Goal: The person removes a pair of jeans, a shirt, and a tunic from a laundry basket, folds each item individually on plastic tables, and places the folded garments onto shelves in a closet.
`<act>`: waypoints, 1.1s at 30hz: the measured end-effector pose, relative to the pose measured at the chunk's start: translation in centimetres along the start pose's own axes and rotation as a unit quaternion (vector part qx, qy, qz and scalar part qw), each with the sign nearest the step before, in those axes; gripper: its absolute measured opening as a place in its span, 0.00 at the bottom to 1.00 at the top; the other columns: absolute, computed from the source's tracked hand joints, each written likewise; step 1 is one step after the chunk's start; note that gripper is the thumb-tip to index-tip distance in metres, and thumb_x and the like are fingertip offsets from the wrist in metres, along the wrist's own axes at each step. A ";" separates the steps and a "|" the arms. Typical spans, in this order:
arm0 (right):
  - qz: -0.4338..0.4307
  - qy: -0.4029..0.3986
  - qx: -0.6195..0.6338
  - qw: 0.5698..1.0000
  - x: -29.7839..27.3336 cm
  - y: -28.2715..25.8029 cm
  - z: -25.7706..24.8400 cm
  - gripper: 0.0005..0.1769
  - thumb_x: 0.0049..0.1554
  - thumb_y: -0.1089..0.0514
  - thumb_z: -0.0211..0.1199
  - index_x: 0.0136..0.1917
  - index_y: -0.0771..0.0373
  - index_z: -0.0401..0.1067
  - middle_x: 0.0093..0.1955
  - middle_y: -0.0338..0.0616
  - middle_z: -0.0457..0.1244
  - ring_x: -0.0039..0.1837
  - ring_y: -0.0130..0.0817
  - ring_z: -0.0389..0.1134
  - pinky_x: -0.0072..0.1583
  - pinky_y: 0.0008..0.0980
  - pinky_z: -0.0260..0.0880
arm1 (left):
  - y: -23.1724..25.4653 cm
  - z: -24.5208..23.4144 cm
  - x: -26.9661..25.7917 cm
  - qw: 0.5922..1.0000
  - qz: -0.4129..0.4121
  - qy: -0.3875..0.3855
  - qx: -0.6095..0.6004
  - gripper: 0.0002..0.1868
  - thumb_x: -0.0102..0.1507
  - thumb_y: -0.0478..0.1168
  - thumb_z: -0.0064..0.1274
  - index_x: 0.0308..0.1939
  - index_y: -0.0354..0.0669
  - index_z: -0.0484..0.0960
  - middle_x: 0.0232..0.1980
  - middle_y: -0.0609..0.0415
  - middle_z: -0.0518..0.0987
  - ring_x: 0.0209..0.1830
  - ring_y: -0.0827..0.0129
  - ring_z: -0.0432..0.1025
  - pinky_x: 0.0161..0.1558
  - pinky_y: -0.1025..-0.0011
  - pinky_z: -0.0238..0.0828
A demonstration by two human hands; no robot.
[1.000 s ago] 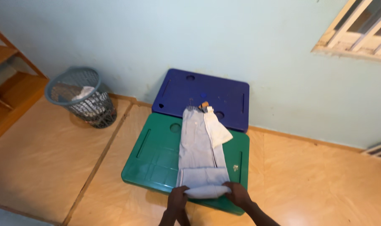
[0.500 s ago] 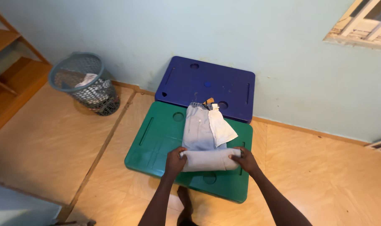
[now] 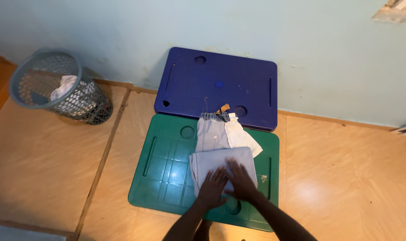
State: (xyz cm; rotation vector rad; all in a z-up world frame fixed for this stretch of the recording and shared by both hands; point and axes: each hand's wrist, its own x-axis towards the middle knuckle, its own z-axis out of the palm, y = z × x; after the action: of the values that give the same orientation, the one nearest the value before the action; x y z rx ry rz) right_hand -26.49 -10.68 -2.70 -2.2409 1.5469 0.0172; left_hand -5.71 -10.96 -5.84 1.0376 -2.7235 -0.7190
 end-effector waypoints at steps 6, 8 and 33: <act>-0.010 -0.097 -0.075 0.992 -2.5 1.7 1.2 0.67 0.45 0.31 0.77 0.83 0.41 0.37 0.86 0.47 0.27 0.85 0.50 0.25 0.78 0.64 0.29 | -3.3 0.2 -1.7 0.994 -0.079 -0.056 0.059 0.58 0.52 0.54 0.65 0.79 0.45 0.51 0.84 0.46 0.44 0.84 0.55 0.36 0.77 0.47 0.27; 0.000 -0.120 -0.071 0.990 -2.8 3.2 0.5 0.67 0.45 0.30 0.77 0.82 0.40 0.36 0.86 0.45 0.27 0.85 0.51 0.24 0.79 0.62 0.28 | -4.2 -0.4 -2.1 0.987 -0.109 -0.102 0.054 0.61 0.51 0.53 0.66 0.80 0.47 0.46 0.84 0.48 0.41 0.84 0.57 0.35 0.78 0.48 0.26; 0.104 0.048 0.366 0.924 -11.3 2.1 -6.5 0.25 0.47 0.53 0.77 0.58 0.58 0.77 0.51 0.45 0.73 0.53 0.35 0.75 0.57 0.35 0.74 | 9.0 -8.0 -7.1 0.917 -0.342 0.145 -0.143 0.17 0.51 0.42 0.58 0.42 0.42 0.86 0.38 0.43 0.85 0.39 0.48 0.80 0.44 0.56 0.77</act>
State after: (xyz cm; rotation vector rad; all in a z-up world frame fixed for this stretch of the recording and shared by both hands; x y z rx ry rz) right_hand -34.17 -3.43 5.30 -1.5018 1.5010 -0.5270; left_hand -3.41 -3.53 5.78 1.8564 -1.9042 -0.9194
